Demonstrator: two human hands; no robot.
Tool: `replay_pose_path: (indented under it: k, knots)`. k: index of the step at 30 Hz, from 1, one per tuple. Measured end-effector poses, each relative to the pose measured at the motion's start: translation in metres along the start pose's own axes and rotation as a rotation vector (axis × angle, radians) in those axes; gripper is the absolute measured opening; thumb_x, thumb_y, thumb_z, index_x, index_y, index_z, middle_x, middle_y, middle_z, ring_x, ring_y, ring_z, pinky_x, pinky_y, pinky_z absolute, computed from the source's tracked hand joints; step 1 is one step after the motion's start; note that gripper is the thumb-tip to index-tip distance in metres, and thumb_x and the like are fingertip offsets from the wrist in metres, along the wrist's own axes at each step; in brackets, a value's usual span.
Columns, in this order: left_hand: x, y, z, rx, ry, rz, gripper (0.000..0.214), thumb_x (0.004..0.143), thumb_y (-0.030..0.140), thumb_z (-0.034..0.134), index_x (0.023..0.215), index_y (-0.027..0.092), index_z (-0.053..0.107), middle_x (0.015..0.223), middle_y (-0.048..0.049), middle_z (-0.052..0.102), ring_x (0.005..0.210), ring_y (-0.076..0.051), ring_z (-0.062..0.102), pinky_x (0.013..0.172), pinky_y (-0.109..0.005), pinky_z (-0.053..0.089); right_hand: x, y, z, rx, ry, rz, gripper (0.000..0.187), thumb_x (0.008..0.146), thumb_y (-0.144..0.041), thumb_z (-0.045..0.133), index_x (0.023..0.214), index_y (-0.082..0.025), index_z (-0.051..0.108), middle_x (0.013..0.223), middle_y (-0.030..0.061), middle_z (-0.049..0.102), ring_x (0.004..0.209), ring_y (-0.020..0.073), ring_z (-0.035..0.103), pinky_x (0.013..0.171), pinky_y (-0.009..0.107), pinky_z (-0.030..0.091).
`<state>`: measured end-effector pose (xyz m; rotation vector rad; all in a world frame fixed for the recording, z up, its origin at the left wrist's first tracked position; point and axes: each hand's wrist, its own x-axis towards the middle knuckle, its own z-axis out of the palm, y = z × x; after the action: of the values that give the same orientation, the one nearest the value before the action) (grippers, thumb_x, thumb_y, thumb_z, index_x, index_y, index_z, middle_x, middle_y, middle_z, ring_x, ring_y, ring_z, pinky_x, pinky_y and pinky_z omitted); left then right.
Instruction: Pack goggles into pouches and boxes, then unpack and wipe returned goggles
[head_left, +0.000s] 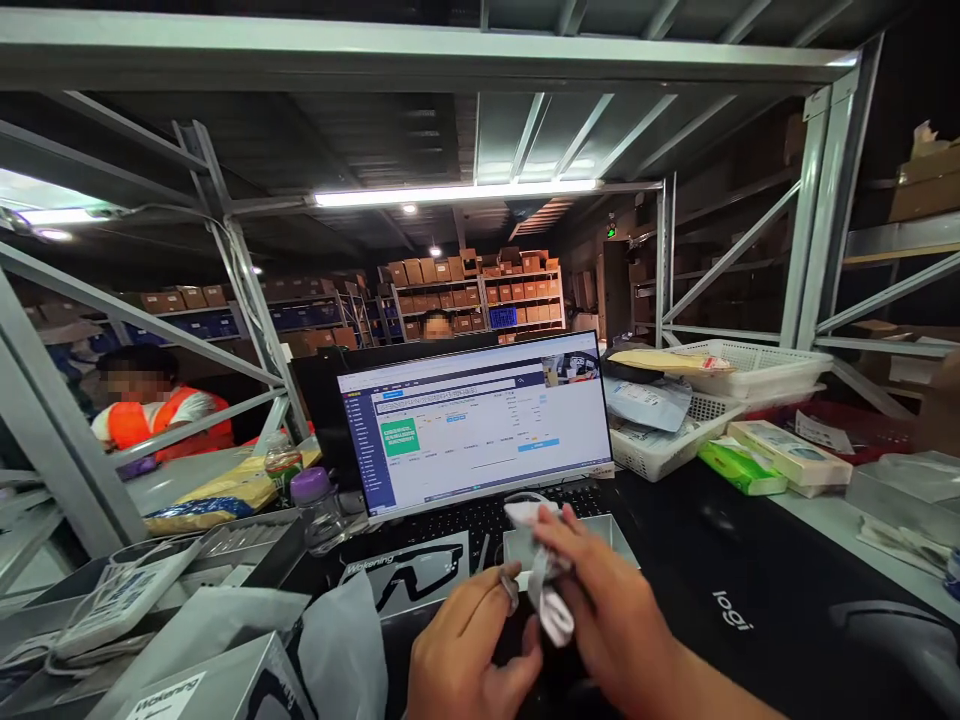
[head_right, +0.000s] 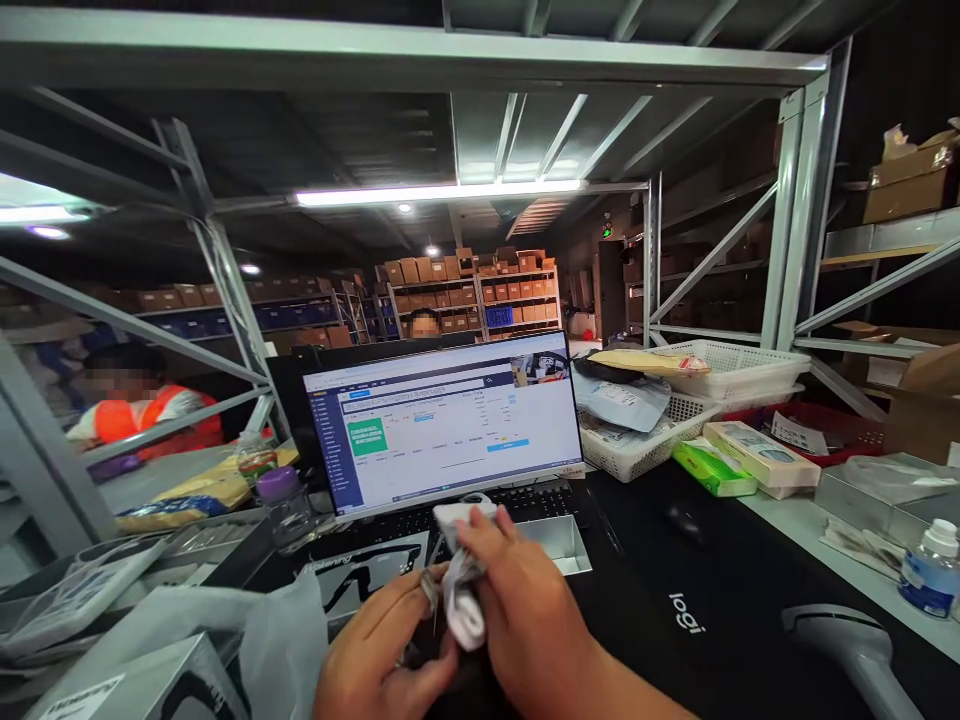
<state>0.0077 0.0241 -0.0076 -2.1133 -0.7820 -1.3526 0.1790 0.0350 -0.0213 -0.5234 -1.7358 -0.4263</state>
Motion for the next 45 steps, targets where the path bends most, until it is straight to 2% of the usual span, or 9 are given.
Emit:
replay_pose_path:
  k: [6,11,17,20,24,26,29,35,45]
  knots:
    - [-0.003,-0.004,0.002,-0.07,0.015,-0.064,0.024,0.091,0.021,0.049,0.106,0.022,0.067,0.092,-0.0066,0.076,0.082,-0.019,0.075,0.068,-0.023,0.062,-0.003,0.001,0.004,-0.057,-0.023,-0.326,0.036,0.1,-0.015,0.045,0.133,-0.013,0.057,0.117,0.0082,0.075,0.127,0.0172,0.059,0.117,0.032,0.034]
    - [-0.004,-0.004,0.003,-0.03,-0.015,-0.032,0.021,0.083,0.015,0.062,0.102,0.021,0.067,0.098,-0.0061,0.077,0.089,-0.019,0.075,0.079,-0.025,0.062,0.0,0.008,0.002,-0.07,0.042,-0.012,0.042,0.097,-0.005,0.039,0.135,-0.012,0.055,0.123,0.0113,0.072,0.129,0.0187,0.057,0.116,0.04,0.038]
    - [-0.012,-0.013,0.0,-0.086,-0.015,-0.114,0.028,0.088,0.017,0.054,0.113,0.022,0.066,0.107,-0.0062,0.075,0.094,-0.019,0.074,0.079,-0.026,0.062,-0.007,0.001,0.01,-0.044,-0.038,-0.436,0.027,0.1,-0.018,0.047,0.118,-0.01,0.065,0.116,0.0099,0.075,0.128,0.02,0.058,0.122,0.036,0.029]
    - [-0.007,-0.014,-0.001,-0.015,0.003,-0.1,0.022,0.082,0.014,0.063,0.102,0.022,0.067,0.102,-0.0043,0.076,0.092,-0.018,0.074,0.08,-0.026,0.062,-0.004,0.024,0.003,-0.029,-0.002,-0.192,0.033,0.098,-0.016,0.048,0.129,-0.016,0.06,0.122,0.0091,0.073,0.126,0.022,0.061,0.118,0.044,0.038]
    - [0.001,-0.008,0.0,0.001,0.068,-0.057,0.019,0.081,0.013,0.065,0.099,0.021,0.065,0.098,-0.0048,0.076,0.09,-0.017,0.073,0.081,-0.025,0.061,0.003,0.061,-0.011,0.18,0.072,0.56,0.031,0.094,-0.023,0.054,0.125,-0.024,0.06,0.087,0.0037,0.077,0.08,0.0233,0.075,0.074,0.037,0.061]
    - [0.003,-0.006,0.0,-0.001,0.089,-0.037,0.018,0.082,0.014,0.064,0.099,0.02,0.065,0.096,-0.0049,0.076,0.088,-0.017,0.074,0.079,-0.024,0.061,0.007,0.068,-0.015,0.49,0.062,0.874,0.033,0.089,-0.034,0.063,0.119,-0.022,0.056,0.069,-0.0015,0.07,0.056,0.0186,0.066,0.052,0.028,0.053]
    - [0.003,-0.005,-0.001,-0.003,0.109,-0.027,0.016,0.083,0.017,0.064,0.099,0.02,0.065,0.093,-0.0049,0.076,0.085,-0.017,0.074,0.077,-0.023,0.062,0.014,0.063,-0.016,0.928,0.067,1.123,0.045,0.075,-0.039,0.078,0.106,-0.024,0.05,0.061,-0.0074,0.062,0.047,0.0117,0.052,0.044,0.02,0.039]
    - [0.003,-0.004,-0.003,-0.011,0.091,-0.017,0.017,0.085,0.021,0.064,0.102,0.02,0.064,0.094,-0.0059,0.076,0.084,-0.018,0.075,0.076,-0.024,0.063,0.02,0.034,-0.012,1.287,0.012,1.328,0.039,0.064,-0.031,0.083,0.082,-0.021,0.049,0.066,-0.0074,0.054,0.052,0.0065,0.044,0.05,0.018,0.036]
    - [0.0,-0.003,-0.003,-0.016,0.017,-0.009,0.019,0.086,0.023,0.066,0.104,0.018,0.066,0.096,-0.0081,0.076,0.089,-0.02,0.074,0.08,-0.025,0.063,0.017,0.014,-0.02,1.448,-0.04,1.225,0.018,0.073,-0.014,0.069,0.078,-0.019,0.052,0.064,-0.0068,0.044,0.056,0.008,0.033,0.054,0.02,0.035]
